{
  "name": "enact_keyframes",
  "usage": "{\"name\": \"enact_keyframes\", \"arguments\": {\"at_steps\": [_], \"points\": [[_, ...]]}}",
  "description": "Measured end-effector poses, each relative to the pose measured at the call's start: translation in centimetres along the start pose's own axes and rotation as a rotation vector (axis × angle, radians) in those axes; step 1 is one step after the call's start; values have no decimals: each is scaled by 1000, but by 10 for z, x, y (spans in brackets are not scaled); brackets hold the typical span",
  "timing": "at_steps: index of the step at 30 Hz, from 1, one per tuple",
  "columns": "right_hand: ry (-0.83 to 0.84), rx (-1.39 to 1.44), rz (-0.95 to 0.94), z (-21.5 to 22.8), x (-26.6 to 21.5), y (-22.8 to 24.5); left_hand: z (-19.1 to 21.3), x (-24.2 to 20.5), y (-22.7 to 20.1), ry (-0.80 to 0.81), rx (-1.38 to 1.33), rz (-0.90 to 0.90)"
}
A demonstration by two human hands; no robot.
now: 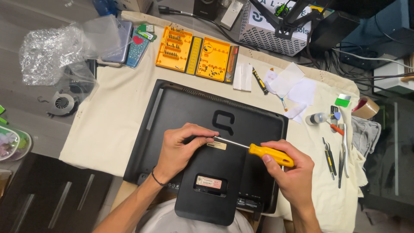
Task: The person uses a yellow screwdriver to remove screws from the back of a black computer monitor resting on their lap. They systematically unscrew fasteners from the central panel and the top edge, placing the removed screws into a yellow screwdriver bit case on the table.
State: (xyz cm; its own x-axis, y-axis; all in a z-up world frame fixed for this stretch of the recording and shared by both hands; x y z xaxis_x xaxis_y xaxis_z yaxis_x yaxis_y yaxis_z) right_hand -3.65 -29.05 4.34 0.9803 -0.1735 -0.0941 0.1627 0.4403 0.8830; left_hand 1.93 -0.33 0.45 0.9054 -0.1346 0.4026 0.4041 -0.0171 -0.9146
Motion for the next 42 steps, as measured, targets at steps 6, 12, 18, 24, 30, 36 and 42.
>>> {"name": "enact_keyframes", "arguments": {"at_steps": [6,12,18,24,30,36,42], "points": [[-9,-21,31,-3,-4,6,-3,0,1,-31,-125,222],[-12,-2,-7,-7,-5,4,-6,-4,12,-41,-284,335],[-30,-57,150,-9,-9,11,-6,-5,20,-35,-324,397],[-84,-62,93,-6,-9,6,-3,-3,19,-207,-412,271],[-226,-116,129,5,-1,-2,24,-1,28,-152,-2,169],[-141,-350,215,-8,15,3,32,-15,26,90,636,-335],[-11,-423,232,-25,27,13,31,-19,36,63,639,-222]]}}
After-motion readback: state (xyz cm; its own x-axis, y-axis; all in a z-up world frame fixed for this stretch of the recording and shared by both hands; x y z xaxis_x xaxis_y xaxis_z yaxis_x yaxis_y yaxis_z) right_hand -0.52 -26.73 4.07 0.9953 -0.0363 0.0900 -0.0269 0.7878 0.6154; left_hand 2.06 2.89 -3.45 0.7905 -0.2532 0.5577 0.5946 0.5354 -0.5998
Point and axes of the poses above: each hand's wrist, its own x-axis towards the middle knuckle, its own z-axis out of the back of the hand, y = z × x, the point moved 3 cm from there along x, towards the middle knuckle, and after that the axes turned 9 degrees about -z, right-handed, at the moved point
